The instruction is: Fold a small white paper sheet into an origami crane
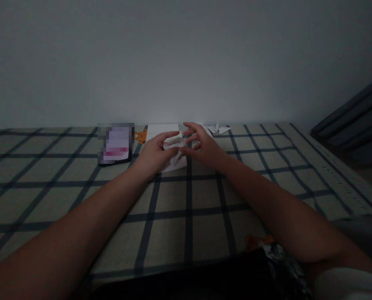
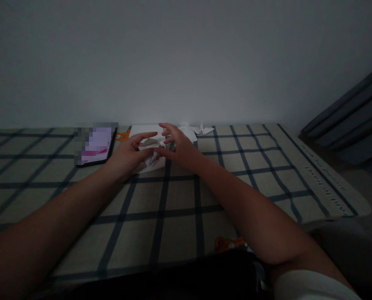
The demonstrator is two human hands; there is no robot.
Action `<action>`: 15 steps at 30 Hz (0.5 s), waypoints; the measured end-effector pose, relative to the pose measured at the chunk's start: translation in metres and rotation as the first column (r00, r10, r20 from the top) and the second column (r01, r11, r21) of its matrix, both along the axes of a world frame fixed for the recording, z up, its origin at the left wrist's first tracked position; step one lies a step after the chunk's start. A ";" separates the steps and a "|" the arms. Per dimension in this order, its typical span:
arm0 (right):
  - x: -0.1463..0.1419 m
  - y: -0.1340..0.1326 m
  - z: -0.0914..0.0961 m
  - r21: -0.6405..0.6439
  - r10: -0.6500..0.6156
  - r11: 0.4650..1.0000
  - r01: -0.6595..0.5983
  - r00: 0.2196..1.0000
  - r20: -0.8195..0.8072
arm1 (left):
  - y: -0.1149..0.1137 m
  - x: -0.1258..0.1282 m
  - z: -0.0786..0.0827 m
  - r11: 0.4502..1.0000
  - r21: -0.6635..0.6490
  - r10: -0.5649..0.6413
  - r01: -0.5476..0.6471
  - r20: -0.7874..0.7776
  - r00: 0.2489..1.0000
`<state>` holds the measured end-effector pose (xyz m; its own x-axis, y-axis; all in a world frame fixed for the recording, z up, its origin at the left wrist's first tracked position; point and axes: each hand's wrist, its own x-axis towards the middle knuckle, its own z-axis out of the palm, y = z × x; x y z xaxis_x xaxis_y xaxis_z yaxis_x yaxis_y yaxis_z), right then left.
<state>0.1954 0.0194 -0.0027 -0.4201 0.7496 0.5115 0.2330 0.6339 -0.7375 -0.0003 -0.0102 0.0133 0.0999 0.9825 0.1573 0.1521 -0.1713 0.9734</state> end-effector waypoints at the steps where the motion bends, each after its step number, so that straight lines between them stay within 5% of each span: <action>1: 0.000 0.002 -0.001 -0.074 0.006 0.997 -0.007 1.000 -0.020 | -0.001 0.001 0.001 1.000 -0.007 -0.004 0.004 0.009 1.000; 7: 0.001 0.005 0.001 -0.266 0.106 0.955 -0.132 0.988 -0.111 | -0.006 0.007 0.007 0.997 -0.070 -0.023 0.034 0.152 0.988; 15: 0.002 0.003 0.005 -0.190 0.092 0.977 -0.093 0.996 -0.016 | -0.005 0.003 0.004 0.986 -0.111 -0.099 0.122 0.199 0.975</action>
